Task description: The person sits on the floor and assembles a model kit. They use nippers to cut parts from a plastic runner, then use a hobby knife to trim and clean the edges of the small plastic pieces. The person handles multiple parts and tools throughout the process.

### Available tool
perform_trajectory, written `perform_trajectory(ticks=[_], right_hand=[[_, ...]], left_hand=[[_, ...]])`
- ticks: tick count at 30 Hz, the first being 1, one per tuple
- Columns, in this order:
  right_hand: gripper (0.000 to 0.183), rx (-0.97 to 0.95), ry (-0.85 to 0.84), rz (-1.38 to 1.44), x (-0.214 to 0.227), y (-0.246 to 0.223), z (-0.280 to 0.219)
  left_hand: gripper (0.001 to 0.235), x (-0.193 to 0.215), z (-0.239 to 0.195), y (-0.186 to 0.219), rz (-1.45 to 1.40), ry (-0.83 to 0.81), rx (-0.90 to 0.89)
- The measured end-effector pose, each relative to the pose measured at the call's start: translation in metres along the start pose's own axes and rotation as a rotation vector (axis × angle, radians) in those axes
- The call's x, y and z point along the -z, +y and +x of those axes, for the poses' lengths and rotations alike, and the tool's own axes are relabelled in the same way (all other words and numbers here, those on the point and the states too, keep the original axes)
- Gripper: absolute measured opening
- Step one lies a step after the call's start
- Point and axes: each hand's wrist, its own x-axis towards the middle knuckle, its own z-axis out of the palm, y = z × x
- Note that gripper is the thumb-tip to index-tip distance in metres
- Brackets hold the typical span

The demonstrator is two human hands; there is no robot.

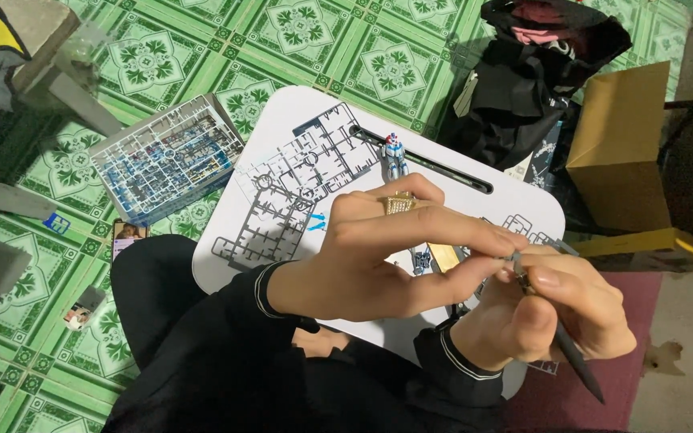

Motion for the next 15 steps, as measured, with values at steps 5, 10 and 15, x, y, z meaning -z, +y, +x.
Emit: perform_trajectory(ticks=[5, 10, 15], right_hand=[[0.018, -0.010, -0.020, 0.002, -0.004, -0.002, 0.001], [0.025, -0.040, 0.001, -0.024, -0.005, -0.003, 0.001], [0.026, 0.014, -0.002, -0.047, -0.005, 0.002, 0.001]], left_hand=[[0.027, 0.000, -0.003, 0.000, -0.033, 0.022, 0.030], [0.026, 0.000, -0.001, -0.001, -0.017, 0.029, 0.001], [0.030, 0.004, -0.002, -0.001, -0.061, -0.016, 0.032]])
